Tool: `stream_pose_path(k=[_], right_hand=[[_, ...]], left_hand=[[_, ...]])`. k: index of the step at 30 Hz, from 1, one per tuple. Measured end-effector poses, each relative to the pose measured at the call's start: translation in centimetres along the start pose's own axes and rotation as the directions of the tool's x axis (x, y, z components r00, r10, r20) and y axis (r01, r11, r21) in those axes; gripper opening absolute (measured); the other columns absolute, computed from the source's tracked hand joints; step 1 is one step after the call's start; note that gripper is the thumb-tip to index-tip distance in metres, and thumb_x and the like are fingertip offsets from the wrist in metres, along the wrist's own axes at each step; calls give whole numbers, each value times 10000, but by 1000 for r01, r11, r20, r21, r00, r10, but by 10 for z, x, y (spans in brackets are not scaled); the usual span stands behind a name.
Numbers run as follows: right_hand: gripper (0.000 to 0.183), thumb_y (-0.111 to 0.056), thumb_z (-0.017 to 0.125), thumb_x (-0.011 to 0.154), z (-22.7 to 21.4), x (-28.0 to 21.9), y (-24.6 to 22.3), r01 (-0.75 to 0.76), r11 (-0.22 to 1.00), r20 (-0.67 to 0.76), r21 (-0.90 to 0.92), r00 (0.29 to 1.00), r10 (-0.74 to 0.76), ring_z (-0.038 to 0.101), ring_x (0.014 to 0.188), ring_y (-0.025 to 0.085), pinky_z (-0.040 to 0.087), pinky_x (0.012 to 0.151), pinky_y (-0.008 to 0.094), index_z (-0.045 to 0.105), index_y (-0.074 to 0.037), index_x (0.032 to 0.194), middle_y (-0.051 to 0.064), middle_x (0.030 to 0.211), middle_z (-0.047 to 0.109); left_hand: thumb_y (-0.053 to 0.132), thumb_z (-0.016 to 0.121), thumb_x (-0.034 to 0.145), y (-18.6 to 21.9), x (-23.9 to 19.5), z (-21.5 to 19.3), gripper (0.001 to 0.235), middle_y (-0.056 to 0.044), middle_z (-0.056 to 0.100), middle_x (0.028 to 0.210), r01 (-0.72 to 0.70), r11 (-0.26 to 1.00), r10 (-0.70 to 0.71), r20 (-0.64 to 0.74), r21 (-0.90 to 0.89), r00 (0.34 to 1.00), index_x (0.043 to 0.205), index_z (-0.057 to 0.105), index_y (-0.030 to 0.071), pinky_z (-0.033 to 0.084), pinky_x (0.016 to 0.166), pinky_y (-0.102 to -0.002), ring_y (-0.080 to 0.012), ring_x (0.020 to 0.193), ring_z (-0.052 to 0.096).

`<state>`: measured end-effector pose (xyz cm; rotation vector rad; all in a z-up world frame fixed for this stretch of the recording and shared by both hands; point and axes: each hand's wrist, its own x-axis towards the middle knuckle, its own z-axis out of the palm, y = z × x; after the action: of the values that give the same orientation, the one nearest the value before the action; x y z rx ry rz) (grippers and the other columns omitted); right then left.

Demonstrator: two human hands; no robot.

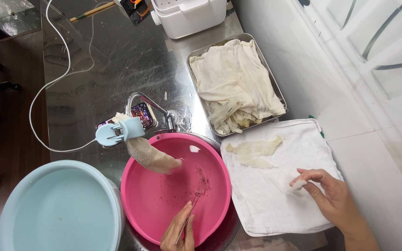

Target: The person uses tweezers to scrape and clean a piece of white fish maw placed on a white towel. They repeatedly dip the tweezers into a pink basin of water to rinse them while working on the item. A tray of similar items is visible nearby.

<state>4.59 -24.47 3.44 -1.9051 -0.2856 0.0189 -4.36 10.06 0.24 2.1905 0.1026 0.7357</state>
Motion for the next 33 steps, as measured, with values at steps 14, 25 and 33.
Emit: stream_pose_path(k=[14,25,33], right_hand=[[105,-219,614,971,77,55,23,123,926,362,-357,932,15,745,812,87,574,692,247,702,-185,1015,-69,931,761],[153,-103,721,912,85,51,6,412,797,164,-442,910,-380,692,897,159,611,800,267,707,-72,1062,45,1013,676],[220,-85,698,907,58,23,19,223,826,16,-518,968,-251,666,1006,224,581,898,334,717,-105,1125,68,1088,672]], left_hand=[[184,667,934,0,2,-15,199,-5,826,1059,109,986,-112,20,126,993,1094,777,143,664,776,-204,-117,958,823],[137,696,911,27,19,2,206,-61,831,1086,66,998,-65,106,-5,992,1093,790,113,675,848,-260,-165,995,834],[57,698,938,50,34,61,232,-102,811,1111,161,907,-53,275,-389,960,1162,753,32,684,868,-275,-202,1008,806]])
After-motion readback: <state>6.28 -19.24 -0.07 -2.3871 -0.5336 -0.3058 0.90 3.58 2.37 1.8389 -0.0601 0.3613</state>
